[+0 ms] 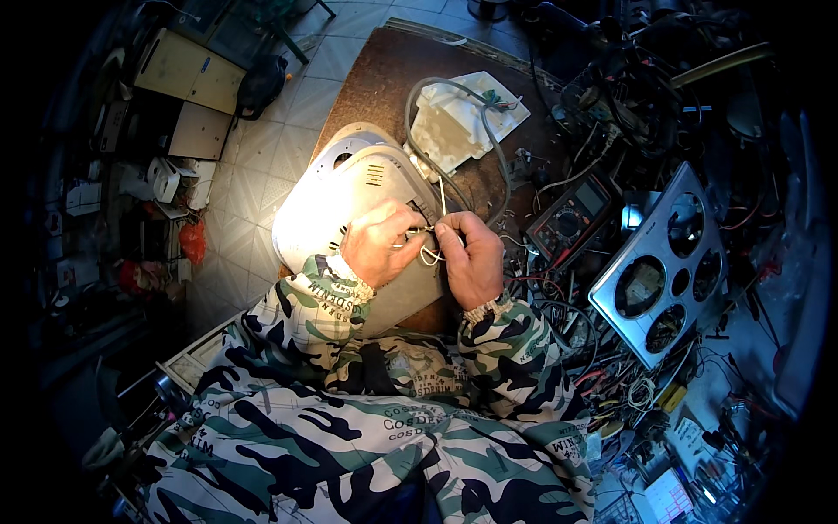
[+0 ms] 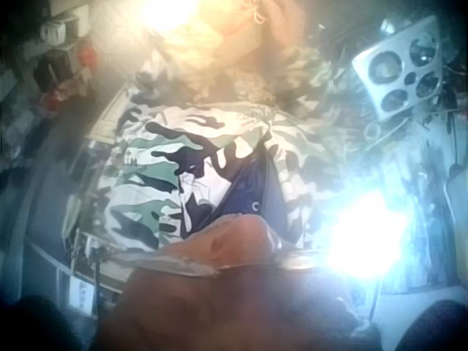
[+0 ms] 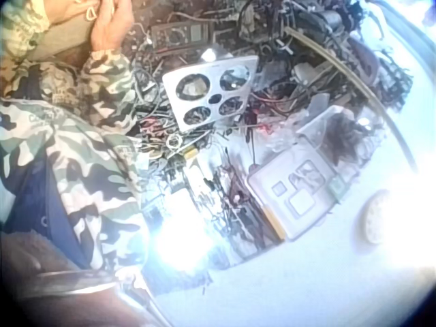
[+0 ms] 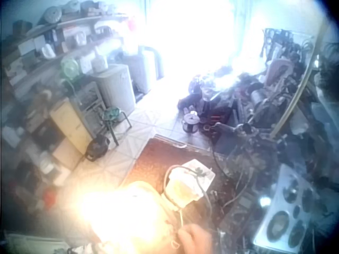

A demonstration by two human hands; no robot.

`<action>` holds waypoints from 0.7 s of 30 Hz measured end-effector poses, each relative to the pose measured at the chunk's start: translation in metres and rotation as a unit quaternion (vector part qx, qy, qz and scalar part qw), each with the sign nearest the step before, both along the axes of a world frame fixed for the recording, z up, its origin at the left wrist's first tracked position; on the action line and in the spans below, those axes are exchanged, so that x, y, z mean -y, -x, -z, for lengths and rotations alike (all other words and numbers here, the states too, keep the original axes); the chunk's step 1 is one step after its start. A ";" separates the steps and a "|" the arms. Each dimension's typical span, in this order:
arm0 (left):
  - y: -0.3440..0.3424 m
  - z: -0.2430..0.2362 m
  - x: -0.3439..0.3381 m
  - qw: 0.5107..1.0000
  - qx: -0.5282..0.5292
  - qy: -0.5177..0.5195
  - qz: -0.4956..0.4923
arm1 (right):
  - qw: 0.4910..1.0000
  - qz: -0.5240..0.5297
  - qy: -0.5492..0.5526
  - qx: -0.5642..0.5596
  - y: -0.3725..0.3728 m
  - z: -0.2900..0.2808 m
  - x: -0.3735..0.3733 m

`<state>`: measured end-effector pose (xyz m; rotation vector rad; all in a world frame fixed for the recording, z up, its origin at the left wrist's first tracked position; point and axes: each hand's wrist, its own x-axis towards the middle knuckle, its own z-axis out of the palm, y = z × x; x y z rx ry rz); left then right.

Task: The person works on the internal wiring of a white appliance, likely a heater, using pliers and a screwdriver. They strip wire ends, twist them together, and secure connections inside the device's casing throughout the clip.

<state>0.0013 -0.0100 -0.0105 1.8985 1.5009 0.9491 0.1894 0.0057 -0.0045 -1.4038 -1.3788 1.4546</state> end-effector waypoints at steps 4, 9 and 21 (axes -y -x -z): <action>-0.003 -0.003 -0.001 0.999 -0.037 0.020 0.001 | 1.000 -0.001 -0.015 -0.016 -0.003 0.003 0.002; -0.002 -0.003 0.001 0.999 -0.030 0.031 0.004 | 0.981 -0.052 -0.140 0.122 0.000 -0.008 0.000; -0.011 -0.005 0.001 0.998 -0.051 0.017 -0.029 | 0.935 -0.038 -0.304 0.176 0.008 -0.016 0.015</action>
